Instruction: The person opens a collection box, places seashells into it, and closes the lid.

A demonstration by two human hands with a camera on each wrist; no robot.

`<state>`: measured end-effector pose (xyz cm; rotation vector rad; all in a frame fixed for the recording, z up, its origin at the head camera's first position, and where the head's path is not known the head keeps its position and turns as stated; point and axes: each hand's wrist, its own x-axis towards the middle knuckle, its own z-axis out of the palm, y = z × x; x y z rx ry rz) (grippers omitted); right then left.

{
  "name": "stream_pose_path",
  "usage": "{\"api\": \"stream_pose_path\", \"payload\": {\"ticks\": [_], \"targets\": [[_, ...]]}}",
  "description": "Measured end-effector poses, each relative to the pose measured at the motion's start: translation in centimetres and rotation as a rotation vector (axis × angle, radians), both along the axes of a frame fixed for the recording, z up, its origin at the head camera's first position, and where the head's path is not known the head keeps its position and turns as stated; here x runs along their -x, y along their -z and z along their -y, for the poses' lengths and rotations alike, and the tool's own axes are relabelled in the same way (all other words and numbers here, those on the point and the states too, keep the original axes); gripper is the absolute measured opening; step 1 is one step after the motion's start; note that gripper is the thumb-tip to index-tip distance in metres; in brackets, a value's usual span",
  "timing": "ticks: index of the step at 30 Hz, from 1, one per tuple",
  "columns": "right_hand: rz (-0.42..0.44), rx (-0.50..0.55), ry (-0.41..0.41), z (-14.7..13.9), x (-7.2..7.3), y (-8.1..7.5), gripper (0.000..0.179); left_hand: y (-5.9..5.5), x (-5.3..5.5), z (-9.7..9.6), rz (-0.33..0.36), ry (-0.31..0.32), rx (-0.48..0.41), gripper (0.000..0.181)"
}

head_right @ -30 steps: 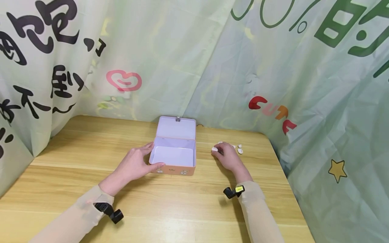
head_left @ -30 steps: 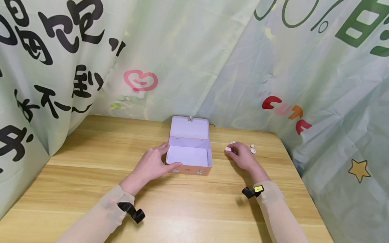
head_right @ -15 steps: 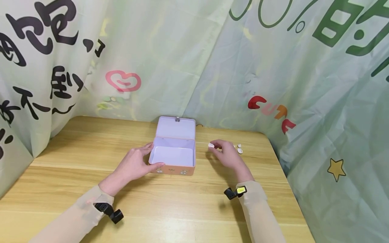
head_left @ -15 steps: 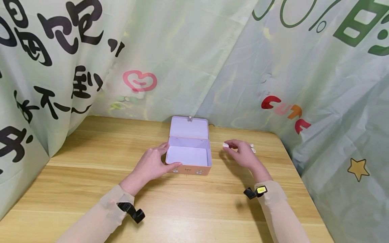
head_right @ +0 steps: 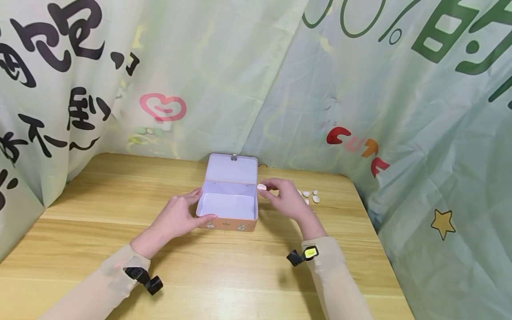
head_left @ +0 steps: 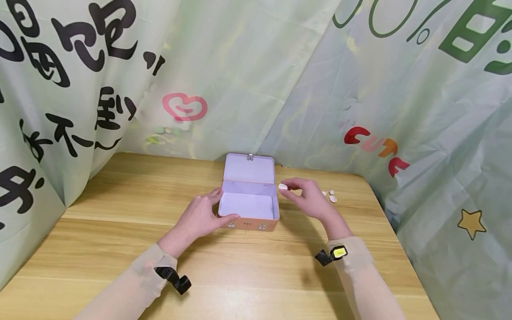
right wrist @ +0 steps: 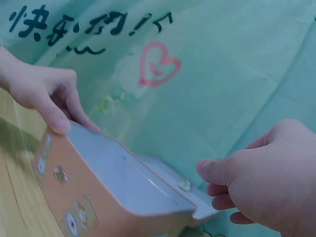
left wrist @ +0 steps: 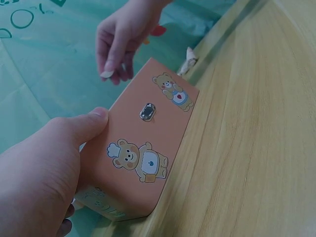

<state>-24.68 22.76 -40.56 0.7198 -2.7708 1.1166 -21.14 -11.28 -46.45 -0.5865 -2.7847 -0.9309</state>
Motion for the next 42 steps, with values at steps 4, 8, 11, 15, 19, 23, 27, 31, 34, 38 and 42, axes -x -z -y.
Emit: {"api": "stream_pose_path", "payload": {"ticks": [4, 8, 11, 15, 19, 23, 27, 31, 34, 38, 42], "targets": [[-0.006, 0.013, -0.032, 1.3, -0.1, -0.5, 0.03, 0.0, 0.0, 0.0, -0.001, -0.004, -0.003, 0.109], [-0.009, 0.038, -0.071, 2.4, 0.0, -0.4, 0.028, -0.1, 0.0, 0.0, 0.002, -0.005, -0.007, 0.11], [-0.009, 0.058, -0.099, 3.1, 0.2, -0.1, 0.026, 0.0, 0.0, -0.1, 0.004, -0.005, -0.01, 0.111], [-0.009, 0.067, -0.129, 3.9, 0.4, 0.3, 0.025, 0.0, 0.1, -0.1, -0.004, 0.0, -0.013, 0.111], [-0.011, 0.069, -0.154, 4.7, 0.7, 0.8, 0.023, 0.1, 0.1, -0.1, -0.008, 0.0, -0.011, 0.111], [0.003, 0.067, -0.164, 5.3, 0.9, 1.3, 0.023, 0.0, 0.1, -0.1, 0.009, 0.0, -0.016, 0.111], [0.028, 0.07, -0.17, 5.8, 1.2, 1.7, 0.025, 0.0, 0.0, 0.0, 0.019, 0.003, -0.023, 0.111], [0.038, 0.055, -0.173, 6.4, 1.5, 2.2, 0.024, 0.0, 0.1, 0.0, 0.013, 0.003, -0.02, 0.11], [0.046, 0.038, -0.17, 6.7, 1.7, 2.5, 0.023, 0.0, 0.1, 0.0, 0.014, -0.001, -0.013, 0.11], [0.06, 0.031, -0.182, 7.0, 1.9, 3.0, 0.025, -0.1, 0.0, 0.0, 0.024, -0.001, -0.013, 0.11], [0.06, 0.023, -0.203, 7.2, 2.2, 3.4, 0.024, -0.1, 0.0, 0.0, 0.018, 0.0, -0.013, 0.109]]}}
